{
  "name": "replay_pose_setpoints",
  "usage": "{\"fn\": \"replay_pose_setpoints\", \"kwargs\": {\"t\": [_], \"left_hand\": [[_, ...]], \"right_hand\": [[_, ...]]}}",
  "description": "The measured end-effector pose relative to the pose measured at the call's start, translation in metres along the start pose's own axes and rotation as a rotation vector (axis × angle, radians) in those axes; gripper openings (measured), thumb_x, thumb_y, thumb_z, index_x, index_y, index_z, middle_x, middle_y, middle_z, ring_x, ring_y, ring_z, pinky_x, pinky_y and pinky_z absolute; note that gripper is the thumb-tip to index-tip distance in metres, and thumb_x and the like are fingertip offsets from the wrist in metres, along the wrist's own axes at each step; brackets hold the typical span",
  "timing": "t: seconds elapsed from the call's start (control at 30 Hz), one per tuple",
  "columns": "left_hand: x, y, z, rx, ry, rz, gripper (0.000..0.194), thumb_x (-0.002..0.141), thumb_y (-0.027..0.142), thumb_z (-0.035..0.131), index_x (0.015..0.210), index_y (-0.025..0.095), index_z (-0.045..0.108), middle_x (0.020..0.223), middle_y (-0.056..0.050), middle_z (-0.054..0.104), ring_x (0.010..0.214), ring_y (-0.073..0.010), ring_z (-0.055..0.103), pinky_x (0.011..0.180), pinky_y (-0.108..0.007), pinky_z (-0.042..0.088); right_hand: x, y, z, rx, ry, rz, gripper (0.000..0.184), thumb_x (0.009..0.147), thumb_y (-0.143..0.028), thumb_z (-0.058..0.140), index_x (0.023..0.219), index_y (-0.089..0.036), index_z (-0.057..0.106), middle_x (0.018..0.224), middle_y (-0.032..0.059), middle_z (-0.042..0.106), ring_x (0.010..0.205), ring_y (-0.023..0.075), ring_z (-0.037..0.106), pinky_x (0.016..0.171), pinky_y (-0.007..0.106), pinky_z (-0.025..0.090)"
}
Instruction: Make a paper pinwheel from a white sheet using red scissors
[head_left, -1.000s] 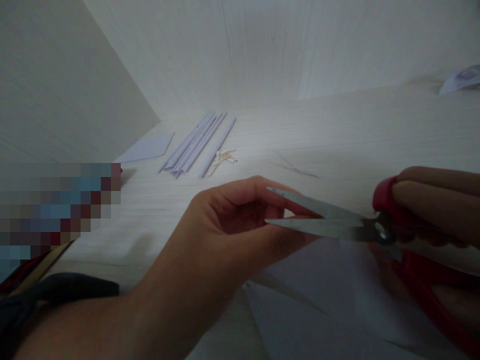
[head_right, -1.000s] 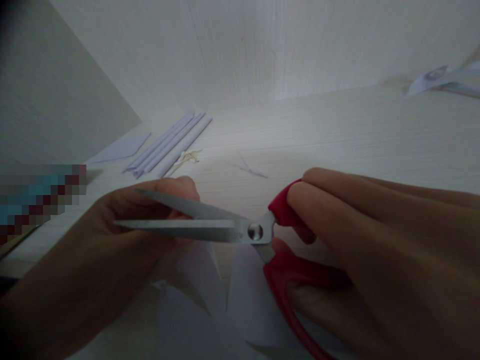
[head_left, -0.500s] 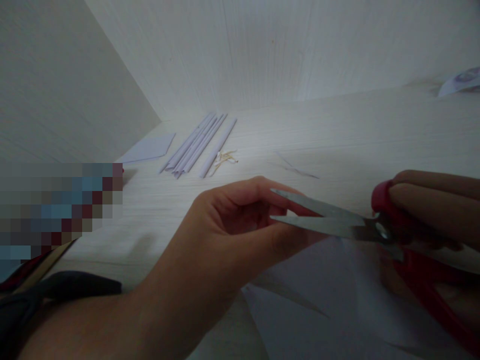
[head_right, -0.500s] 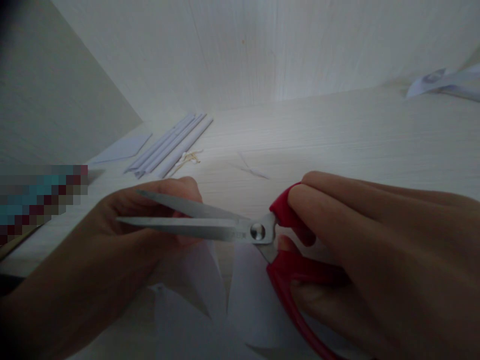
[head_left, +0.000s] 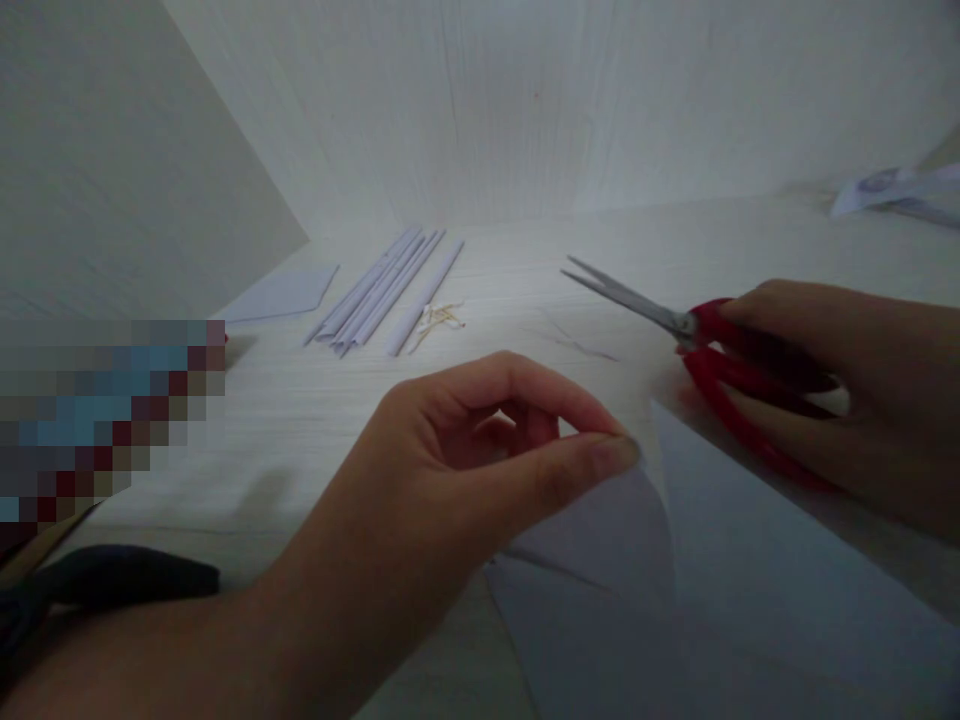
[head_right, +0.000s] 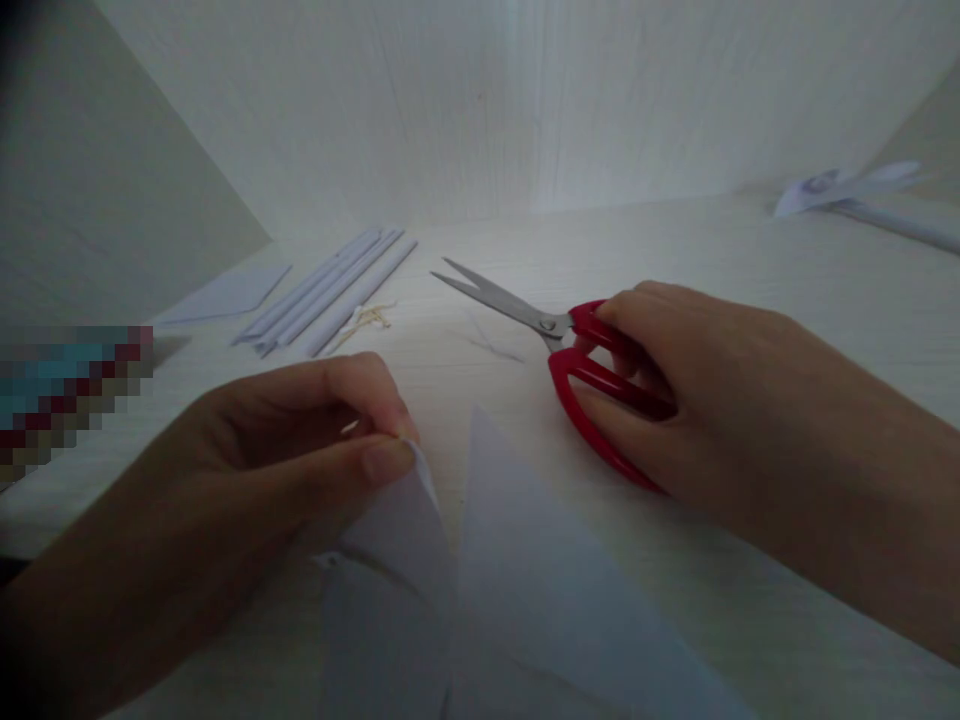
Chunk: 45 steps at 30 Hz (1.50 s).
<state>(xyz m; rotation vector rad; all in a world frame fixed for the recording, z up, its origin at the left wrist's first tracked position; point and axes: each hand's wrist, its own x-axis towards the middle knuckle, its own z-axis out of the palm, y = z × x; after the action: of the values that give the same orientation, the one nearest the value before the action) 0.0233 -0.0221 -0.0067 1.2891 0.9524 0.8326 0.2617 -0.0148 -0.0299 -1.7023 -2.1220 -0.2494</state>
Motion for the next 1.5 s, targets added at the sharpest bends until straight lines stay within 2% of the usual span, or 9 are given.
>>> {"fn": "replay_pose_setpoints", "kwargs": {"t": [0.13,0.27,0.47,0.67,0.8,1.0,1.27,1.37,1.5], "left_hand": [[0.0,-0.002,-0.001,0.038,0.005,0.022,0.011,0.072,0.019,0.076,0.064,0.024,0.07,0.059,0.007,0.063,0.05,-0.0061,0.053,0.043,-0.013,0.039],[0.001,-0.001,-0.001,0.056,-0.025,0.009,0.011,0.073,0.02,0.074,0.064,0.023,0.071,0.06,0.006,0.065,0.051,-0.0072,0.054,0.045,-0.014,0.042],[0.002,-0.001,0.001,0.078,-0.062,-0.01,0.01,0.072,0.02,0.074,0.063,0.024,0.072,0.061,0.006,0.067,0.056,-0.0096,0.059,0.05,-0.015,0.045],[0.002,-0.003,0.001,0.111,-0.06,-0.004,0.009,0.071,0.022,0.075,0.063,0.025,0.072,0.058,0.007,0.066,0.053,-0.009,0.056,0.046,-0.014,0.043],[0.001,-0.004,0.002,0.151,-0.055,0.018,0.01,0.071,0.02,0.074,0.064,0.026,0.073,0.059,0.008,0.067,0.054,-0.0081,0.058,0.046,-0.012,0.043],[0.001,-0.007,0.0,0.189,-0.07,0.082,0.009,0.072,0.02,0.073,0.065,0.026,0.073,0.058,0.008,0.066,0.052,-0.0082,0.057,0.043,-0.013,0.043],[-0.004,-0.003,0.003,0.238,-0.106,0.089,0.01,0.077,0.02,0.069,0.07,0.026,0.074,0.068,0.006,0.072,0.061,-0.0118,0.064,0.052,-0.017,0.05],[-0.008,0.006,0.008,0.217,-0.102,0.122,0.012,0.078,0.019,0.067,0.074,0.025,0.077,0.072,0.005,0.072,0.064,-0.0123,0.065,0.057,-0.017,0.052],[-0.006,0.005,0.009,0.154,-0.165,0.105,0.012,0.077,0.018,0.067,0.071,0.023,0.076,0.068,0.004,0.07,0.063,-0.0109,0.063,0.056,-0.015,0.051]], "right_hand": [[0.001,-0.006,-0.001,0.057,0.054,-0.091,0.041,0.085,-0.064,0.048,0.085,-0.025,0.062,0.063,0.0006,0.066,0.045,0.0169,0.058,0.034,0.027,0.039],[-0.002,-0.011,-0.009,0.033,0.001,-0.191,0.029,0.092,-0.049,0.051,0.091,-0.024,0.066,0.084,0.0045,0.067,0.064,0.0172,0.062,0.048,0.03,0.045],[0.0,-0.01,-0.012,0.116,-0.101,-0.192,0.028,0.09,-0.045,0.058,0.106,-0.024,0.07,0.096,0.0043,0.066,0.074,0.0178,0.064,0.06,0.033,0.05],[-0.005,-0.012,-0.015,0.148,-0.15,-0.163,0.02,0.091,-0.04,0.061,0.103,-0.028,0.07,0.099,0.0015,0.064,0.078,0.0155,0.062,0.064,0.03,0.051],[-0.008,-0.017,-0.017,0.02,-0.107,-0.269,0.026,0.095,-0.037,0.052,0.109,-0.024,0.069,0.104,0.0059,0.063,0.086,0.0197,0.059,0.075,0.037,0.05],[-0.01,-0.023,-0.019,-0.119,0.083,-0.367,0.038,0.099,-0.036,0.03,0.102,-0.017,0.063,0.101,0.0155,0.059,0.087,0.0301,0.054,0.071,0.048,0.043],[-0.028,-0.048,-0.03,0.207,0.112,-0.426,0.024,0.092,-0.052,0.049,0.095,-0.029,0.056,0.097,0.005,0.059,0.084,0.0245,0.058,0.077,0.044,0.045],[-0.03,-0.057,-0.03,0.203,0.068,-0.39,0.014,0.088,-0.041,0.062,0.093,-0.029,0.055,0.094,0.0003,0.061,0.084,0.0204,0.06,0.076,0.038,0.048],[-0.028,-0.061,-0.027,0.221,0.114,-0.37,0.012,0.087,-0.031,0.063,0.091,-0.027,0.053,0.092,-0.001,0.06,0.084,0.0178,0.06,0.074,0.035,0.048]]}}
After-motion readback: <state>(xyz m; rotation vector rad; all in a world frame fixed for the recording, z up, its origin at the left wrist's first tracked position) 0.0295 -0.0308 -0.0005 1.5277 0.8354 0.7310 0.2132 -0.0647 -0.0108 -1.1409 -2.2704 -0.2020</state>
